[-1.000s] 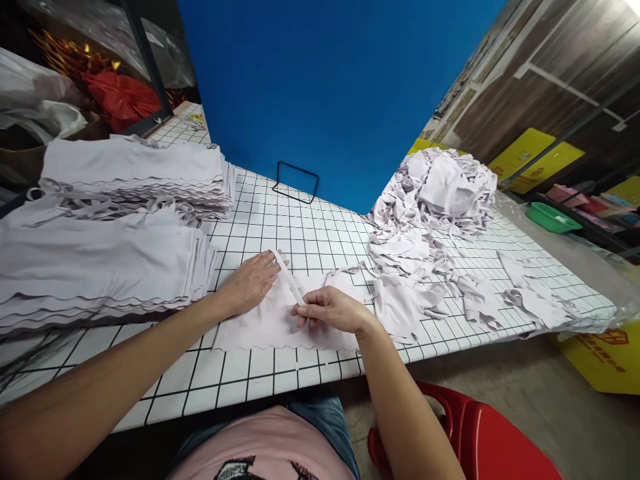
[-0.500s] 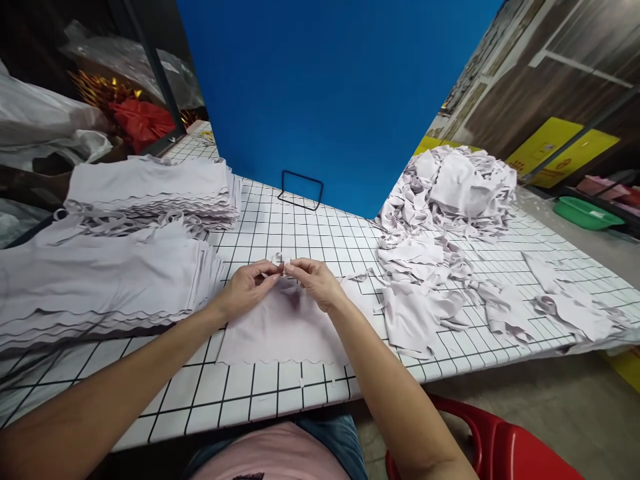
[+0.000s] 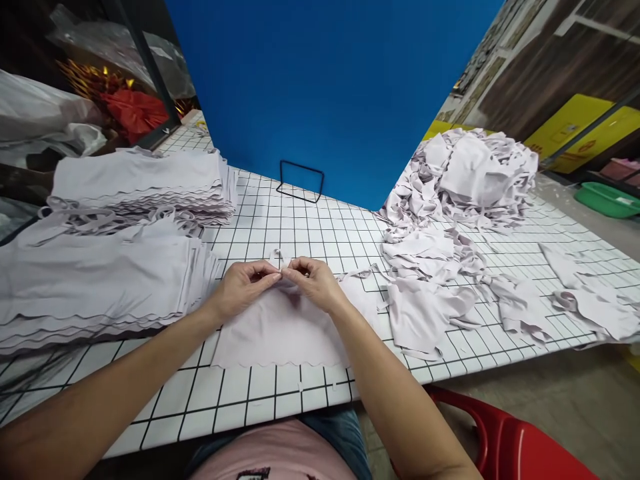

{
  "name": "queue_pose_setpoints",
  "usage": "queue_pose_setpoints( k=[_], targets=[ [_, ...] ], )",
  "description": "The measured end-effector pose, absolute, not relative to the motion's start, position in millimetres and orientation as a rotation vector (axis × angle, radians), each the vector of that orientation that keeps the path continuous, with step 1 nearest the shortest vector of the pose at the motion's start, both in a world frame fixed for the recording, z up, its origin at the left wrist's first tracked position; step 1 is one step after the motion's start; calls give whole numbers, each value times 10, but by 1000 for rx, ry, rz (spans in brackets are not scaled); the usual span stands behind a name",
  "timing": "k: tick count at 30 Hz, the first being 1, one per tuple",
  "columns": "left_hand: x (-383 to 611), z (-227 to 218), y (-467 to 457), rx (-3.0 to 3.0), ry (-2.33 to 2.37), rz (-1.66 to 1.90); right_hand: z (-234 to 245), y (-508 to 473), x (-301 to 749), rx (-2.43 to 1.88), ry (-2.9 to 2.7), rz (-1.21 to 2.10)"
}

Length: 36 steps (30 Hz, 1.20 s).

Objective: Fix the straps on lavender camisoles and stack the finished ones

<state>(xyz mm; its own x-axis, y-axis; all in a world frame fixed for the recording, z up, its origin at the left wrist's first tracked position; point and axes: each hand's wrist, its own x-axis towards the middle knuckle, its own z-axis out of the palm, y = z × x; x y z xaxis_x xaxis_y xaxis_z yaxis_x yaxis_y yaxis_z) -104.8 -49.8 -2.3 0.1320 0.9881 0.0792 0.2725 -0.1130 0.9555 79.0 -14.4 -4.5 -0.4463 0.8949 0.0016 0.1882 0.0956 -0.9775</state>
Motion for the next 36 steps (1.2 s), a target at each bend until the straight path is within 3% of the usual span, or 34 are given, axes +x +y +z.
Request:
queue_pose_setpoints(
  k=[6,11,36],
  targets=[
    [-1101,-31,-504,1805,1326,783,31,-155,900,-1196,-2090,1096],
    [-1134,-1,-522,2026,1424,544,-1,-160,918,-1150,-2238,1087],
    [-1053,-16,-527,2027,1479,491,21,-204,910,-969,-2368,1067]
  ],
)
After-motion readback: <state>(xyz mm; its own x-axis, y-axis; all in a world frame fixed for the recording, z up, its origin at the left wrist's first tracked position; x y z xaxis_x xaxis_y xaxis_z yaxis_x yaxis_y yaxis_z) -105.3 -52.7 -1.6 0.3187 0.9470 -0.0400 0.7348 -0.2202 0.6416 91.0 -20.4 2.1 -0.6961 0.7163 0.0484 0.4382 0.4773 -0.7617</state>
